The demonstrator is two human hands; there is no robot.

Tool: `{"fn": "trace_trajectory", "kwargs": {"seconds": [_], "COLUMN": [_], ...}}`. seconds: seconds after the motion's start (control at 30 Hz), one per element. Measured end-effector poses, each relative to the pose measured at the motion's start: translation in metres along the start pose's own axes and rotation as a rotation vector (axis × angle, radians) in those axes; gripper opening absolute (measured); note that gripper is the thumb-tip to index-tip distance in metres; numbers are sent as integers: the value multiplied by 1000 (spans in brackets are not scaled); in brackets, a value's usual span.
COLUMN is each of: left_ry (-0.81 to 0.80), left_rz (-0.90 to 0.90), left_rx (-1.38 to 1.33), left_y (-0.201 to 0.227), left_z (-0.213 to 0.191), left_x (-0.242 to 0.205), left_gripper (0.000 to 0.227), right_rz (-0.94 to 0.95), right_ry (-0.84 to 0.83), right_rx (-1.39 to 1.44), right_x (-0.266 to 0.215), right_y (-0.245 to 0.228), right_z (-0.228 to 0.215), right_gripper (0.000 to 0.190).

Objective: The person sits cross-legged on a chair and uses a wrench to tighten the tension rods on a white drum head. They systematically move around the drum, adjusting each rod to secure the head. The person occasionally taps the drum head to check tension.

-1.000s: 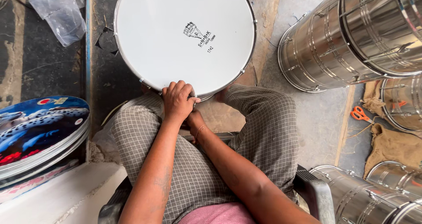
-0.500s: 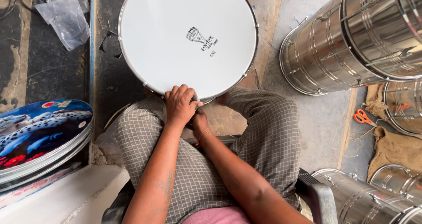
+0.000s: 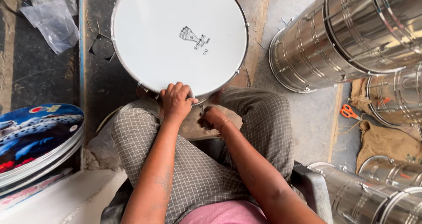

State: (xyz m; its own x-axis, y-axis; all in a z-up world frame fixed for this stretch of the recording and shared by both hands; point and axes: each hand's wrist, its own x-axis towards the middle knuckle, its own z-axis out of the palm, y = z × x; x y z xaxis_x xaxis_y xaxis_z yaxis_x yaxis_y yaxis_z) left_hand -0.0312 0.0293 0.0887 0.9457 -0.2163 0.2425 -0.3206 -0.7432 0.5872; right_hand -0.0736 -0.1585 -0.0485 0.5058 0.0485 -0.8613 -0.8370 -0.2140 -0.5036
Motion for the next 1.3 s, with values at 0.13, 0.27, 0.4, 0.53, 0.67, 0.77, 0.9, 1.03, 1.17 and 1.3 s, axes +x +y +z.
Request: {"fn": "trace_trajectory", "kwargs": {"seconds": [0.13,0.27,0.4,0.53,0.67,0.77,0.9,1.03,1.17,1.3], "left_ry": [-5,-5,4,11,-31,-9,-21,7,28,18], "left_rz": [-15,-6,10,19,-12,24,5,28,21,6], "left_rx": [4,1,-2,-12,-3,14,-9,13,14,-12], "left_y": [1,0,-2,-4,-2,-4,2,-1,0,1], "left_z": [0,1,3,5,3,4,-3,0,1,1], "left_x": [3,1,2,0,-1,-2,6,6,2,3], "left_gripper": [36,36,36,36,37,36,37,38,37,38], "right_rz": [43,-124,-400,-430,-539,-240,-376,11,-208,-43], "right_ry": [-145,-91,126,213,253,148,239,55,-324,-128], "right_rx": [368,563,769,836,-100,-626,-1014,-265,-188,496], "right_x": [-4,11,30,58,69,84,80,23,4,2], "right_y": [5,2,1,13,36,7,-8,8,8,-2], "right_z": [35,69,115,126,51,-35,-32,-27,14,60], "right_gripper": [12,22,27,35,31,33,37,21,23,24]}}
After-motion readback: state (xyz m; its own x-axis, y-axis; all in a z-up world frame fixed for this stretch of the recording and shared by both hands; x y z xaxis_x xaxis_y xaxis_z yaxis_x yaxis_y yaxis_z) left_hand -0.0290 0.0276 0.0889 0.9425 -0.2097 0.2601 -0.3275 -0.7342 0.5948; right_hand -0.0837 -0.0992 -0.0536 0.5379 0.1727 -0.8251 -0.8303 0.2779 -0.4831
